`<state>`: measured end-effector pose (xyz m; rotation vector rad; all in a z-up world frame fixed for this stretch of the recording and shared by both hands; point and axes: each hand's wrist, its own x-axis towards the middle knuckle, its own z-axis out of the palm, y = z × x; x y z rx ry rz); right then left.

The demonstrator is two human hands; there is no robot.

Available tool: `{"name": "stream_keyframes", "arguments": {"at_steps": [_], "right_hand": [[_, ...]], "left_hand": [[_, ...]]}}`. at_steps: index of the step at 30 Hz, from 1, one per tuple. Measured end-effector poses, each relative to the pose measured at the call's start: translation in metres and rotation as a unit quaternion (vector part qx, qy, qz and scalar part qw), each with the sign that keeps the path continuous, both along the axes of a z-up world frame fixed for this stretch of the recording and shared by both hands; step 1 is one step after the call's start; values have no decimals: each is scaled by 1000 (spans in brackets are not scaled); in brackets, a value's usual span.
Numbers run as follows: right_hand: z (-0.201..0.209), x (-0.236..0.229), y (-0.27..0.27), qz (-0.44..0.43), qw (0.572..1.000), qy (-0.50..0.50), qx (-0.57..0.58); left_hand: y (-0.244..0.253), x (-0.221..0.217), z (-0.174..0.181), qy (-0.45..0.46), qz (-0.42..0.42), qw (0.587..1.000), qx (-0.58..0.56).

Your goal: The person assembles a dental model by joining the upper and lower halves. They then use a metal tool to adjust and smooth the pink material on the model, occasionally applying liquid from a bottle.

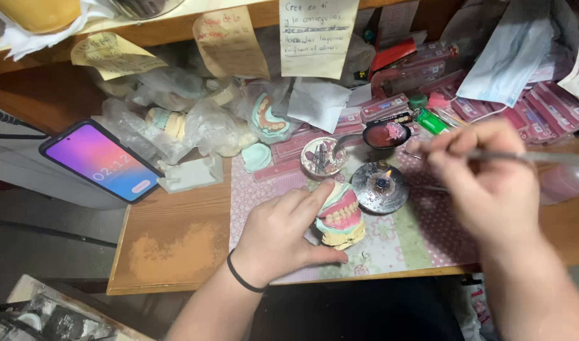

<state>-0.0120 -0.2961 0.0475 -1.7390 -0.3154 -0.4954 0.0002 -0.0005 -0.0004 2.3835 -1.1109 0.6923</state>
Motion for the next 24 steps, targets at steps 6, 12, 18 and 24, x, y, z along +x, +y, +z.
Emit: {"name": "stream_keyframes", "arguments": {"at_steps": [6, 12, 18, 24], "right_hand": [[-69, -43, 46, 7, 977, 66, 200], [-89, -41, 57, 14, 962, 77, 260], [-96, -40, 59, 1, 962, 104, 252], [-104, -36, 55, 56, 938, 99, 326]], "left_hand": [[-1, -1, 3, -17, 9, 1000, 10], [-2, -1, 4, -23, 13, 1000, 13], [-1, 0, 3, -16, 7, 1000, 12], [-1, 0, 4, -16, 5, 1000, 11]]}}
